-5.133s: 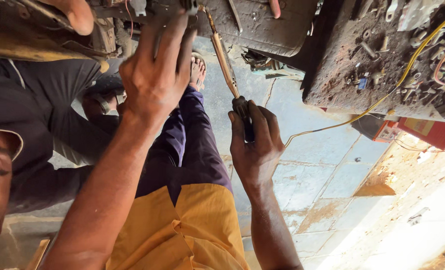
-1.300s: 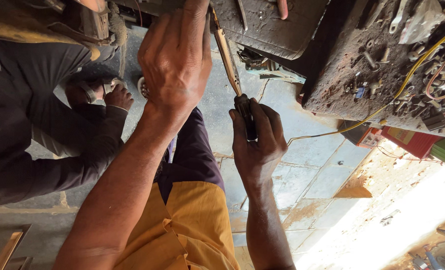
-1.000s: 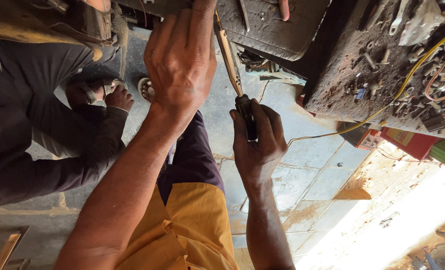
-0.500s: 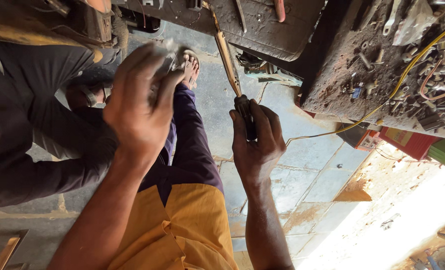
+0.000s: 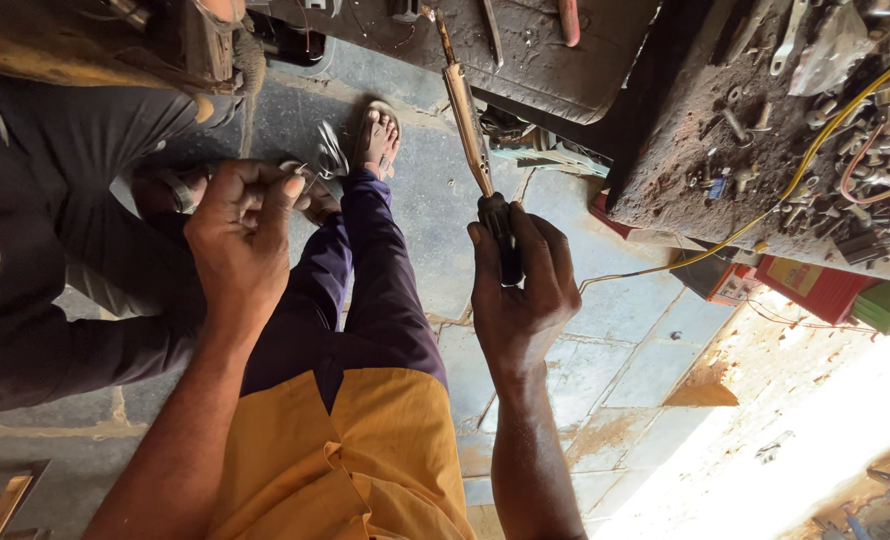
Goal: The person solders wires and works on internal components of an electromechanical motor housing on a workbench using a soldering iron and various hand tools.
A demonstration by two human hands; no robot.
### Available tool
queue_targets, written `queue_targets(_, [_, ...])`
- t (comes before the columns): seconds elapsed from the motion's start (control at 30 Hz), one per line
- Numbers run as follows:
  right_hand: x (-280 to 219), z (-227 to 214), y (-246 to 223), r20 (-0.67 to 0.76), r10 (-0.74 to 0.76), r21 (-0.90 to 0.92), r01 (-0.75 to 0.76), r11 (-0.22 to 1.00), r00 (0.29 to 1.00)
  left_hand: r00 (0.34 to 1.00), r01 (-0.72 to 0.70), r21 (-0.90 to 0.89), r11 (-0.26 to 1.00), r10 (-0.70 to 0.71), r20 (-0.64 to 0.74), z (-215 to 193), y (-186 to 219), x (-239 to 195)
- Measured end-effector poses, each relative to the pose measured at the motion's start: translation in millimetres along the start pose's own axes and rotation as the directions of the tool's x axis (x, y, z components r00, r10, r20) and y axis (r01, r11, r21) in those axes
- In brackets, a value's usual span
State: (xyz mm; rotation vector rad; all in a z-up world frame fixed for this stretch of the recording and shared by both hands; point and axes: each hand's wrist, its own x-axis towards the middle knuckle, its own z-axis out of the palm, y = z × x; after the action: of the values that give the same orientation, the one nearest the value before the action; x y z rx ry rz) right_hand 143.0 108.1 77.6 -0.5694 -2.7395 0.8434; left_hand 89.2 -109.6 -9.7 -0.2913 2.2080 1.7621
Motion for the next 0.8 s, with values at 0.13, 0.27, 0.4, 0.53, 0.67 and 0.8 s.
queue_targets(0.13, [-0.6, 1.4, 1.0, 0.007, 0.007, -0.024, -0.007, 1.0, 1.0, 0.997, -0.068, -0.104, 0.992, 0.072, 0.035, 0.3, 0.2, 1.8])
queue_targets(0.27, [-0.1, 4.5, 4.0, 0.007, -0.007, -0.026, 0.007, 1.0, 1.0, 0.997, -0.018, -0.136, 0.99, 0.028, 0.067, 1.7, 2.1, 3.5])
queue_targets(0.4, [-1.5, 7.4, 5.3, 0.008, -0.001, -0.005, 0.002, 1.0, 1.0, 0.998, -0.019, -0.139, 0.99, 0.028, 0.06, -0.7, 4.3, 0.4])
queue_targets(0.53, [-1.7, 7.4, 5.4, 0.009, 0.019, -0.038, -0.018, 0.999, 1.0, 0.997, -0.052, -0.234, 0.971, 0.065, 0.048, -4.8, 3.4, -1.1])
queue_targets(0.67, [-2.7, 6.1, 4.3, 0.016, 0.036, -0.02, -0.036, 0.999, 0.999, 0.998, -0.039, -0.146, 0.989, 0.045, 0.038, -9.1, -2.1, -3.6])
queue_targets(0.8, [-2.8, 6.8, 2.9, 0.009, 0.033, -0.018, -0.033, 0.999, 0.999, 0.999, -0.019, -0.11, 0.994, 0.025, 0.048, -13.1, -6.8, -5.2])
